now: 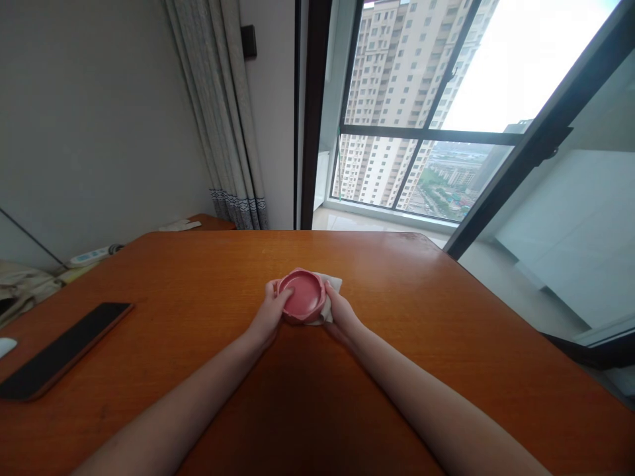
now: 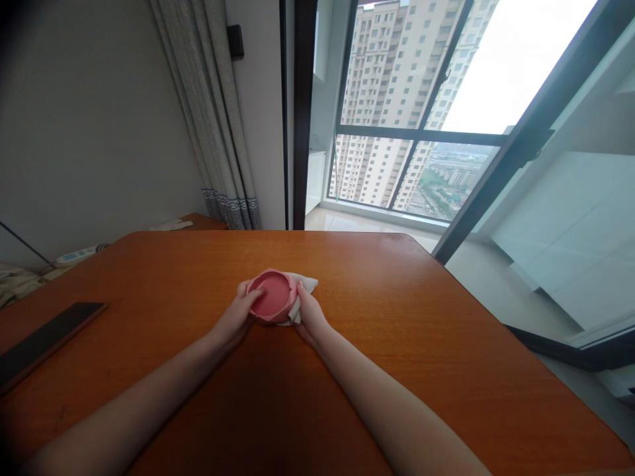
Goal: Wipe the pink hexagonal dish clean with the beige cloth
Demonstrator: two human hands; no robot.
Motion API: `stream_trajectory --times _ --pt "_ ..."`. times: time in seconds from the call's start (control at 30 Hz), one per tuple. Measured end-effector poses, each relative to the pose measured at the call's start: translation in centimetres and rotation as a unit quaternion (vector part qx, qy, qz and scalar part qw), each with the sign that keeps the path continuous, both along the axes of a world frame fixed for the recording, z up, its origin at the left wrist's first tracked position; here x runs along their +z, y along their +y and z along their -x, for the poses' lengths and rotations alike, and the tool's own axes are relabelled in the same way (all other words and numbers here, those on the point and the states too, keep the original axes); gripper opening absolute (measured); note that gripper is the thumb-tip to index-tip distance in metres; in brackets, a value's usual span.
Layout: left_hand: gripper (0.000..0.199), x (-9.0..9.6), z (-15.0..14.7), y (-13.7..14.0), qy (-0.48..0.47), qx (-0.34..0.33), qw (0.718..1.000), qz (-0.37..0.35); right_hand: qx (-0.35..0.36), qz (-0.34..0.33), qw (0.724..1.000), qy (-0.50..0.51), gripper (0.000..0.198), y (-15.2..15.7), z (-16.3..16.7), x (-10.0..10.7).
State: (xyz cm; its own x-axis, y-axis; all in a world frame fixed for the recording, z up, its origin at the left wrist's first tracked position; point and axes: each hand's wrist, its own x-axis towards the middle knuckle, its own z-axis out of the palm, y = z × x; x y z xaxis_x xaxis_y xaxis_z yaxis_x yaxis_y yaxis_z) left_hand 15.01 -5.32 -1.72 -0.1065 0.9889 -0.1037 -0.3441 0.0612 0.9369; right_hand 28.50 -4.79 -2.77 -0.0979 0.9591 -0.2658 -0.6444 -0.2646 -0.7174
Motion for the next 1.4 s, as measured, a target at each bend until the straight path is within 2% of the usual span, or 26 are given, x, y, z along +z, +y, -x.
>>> stream_trajectory --times 0.1,0.2,0.27,0.4,0.47,0.63,0.7,0.8,0.9,1.1,1.17,1.27,1.33,1.4 --pt "0.031 0.0 -0.3 -0.1 -0.032 0.048 0.998 -0.041 0.017 0.004 1.000 0.024 0.028 -0.4 0.8 -0.3" --pt "0.033 -0.1 -0.3 -0.1 -0.048 0.079 0.994 -0.053 0.039 -0.009 0.999 0.036 0.028 -0.6 1.4 -0.5" --pt "0.034 0.0 -0.1 -0.1 -0.036 0.065 0.997 -0.031 0.018 -0.012 0.999 0.039 0.027 -0.5 1.2 -0.4" --pt "0.037 0.1 0.2 0.1 -0.017 -0.007 0.999 0.048 -0.021 0.022 0.999 0.017 0.027 0.0 0.0 0.3" --pt "0.036 0.0 0.2 0.3 -0.011 -0.007 0.999 0.035 -0.011 0.030 0.999 0.007 0.027 -0.1 -0.1 0.4" --pt "0.032 -0.5 0.2 0.5 -0.053 0.051 0.997 -0.030 0.032 0.003 0.999 0.035 0.027 -0.9 1.3 0.1" --pt "0.032 -0.4 0.2 0.3 -0.037 0.053 0.997 -0.044 0.021 -0.003 0.999 0.041 0.027 -0.8 1.4 0.0" --pt "0.033 -0.2 0.2 0.0 0.009 -0.003 1.000 0.006 -0.032 0.007 0.999 0.022 0.021 -0.2 0.5 0.1" --pt "0.037 -0.3 0.2 0.1 0.031 -0.031 0.998 0.039 -0.026 0.031 0.999 0.001 0.023 0.1 -0.4 0.3" --pt "0.040 -0.5 0.4 0.4 -0.004 0.076 0.997 -0.034 0.034 0.022 0.998 0.039 0.025 -0.8 1.1 0.2" --pt "0.039 -0.3 0.4 0.2 0.004 0.088 0.994 -0.060 0.033 0.012 0.998 0.047 0.025 -0.8 1.2 0.2" --pt "0.037 -0.1 0.2 0.1 0.050 0.022 0.995 -0.082 -0.007 0.000 0.999 0.033 0.023 -0.3 0.5 0.3" --pt "0.037 -0.2 0.2 0.1 0.070 -0.016 0.995 -0.067 -0.025 -0.004 1.000 0.017 0.022 -0.1 0.0 0.4" --pt "0.035 -0.5 0.3 0.3 0.061 -0.006 0.997 -0.047 -0.016 -0.012 1.000 0.003 0.022 -0.3 0.0 0.4"
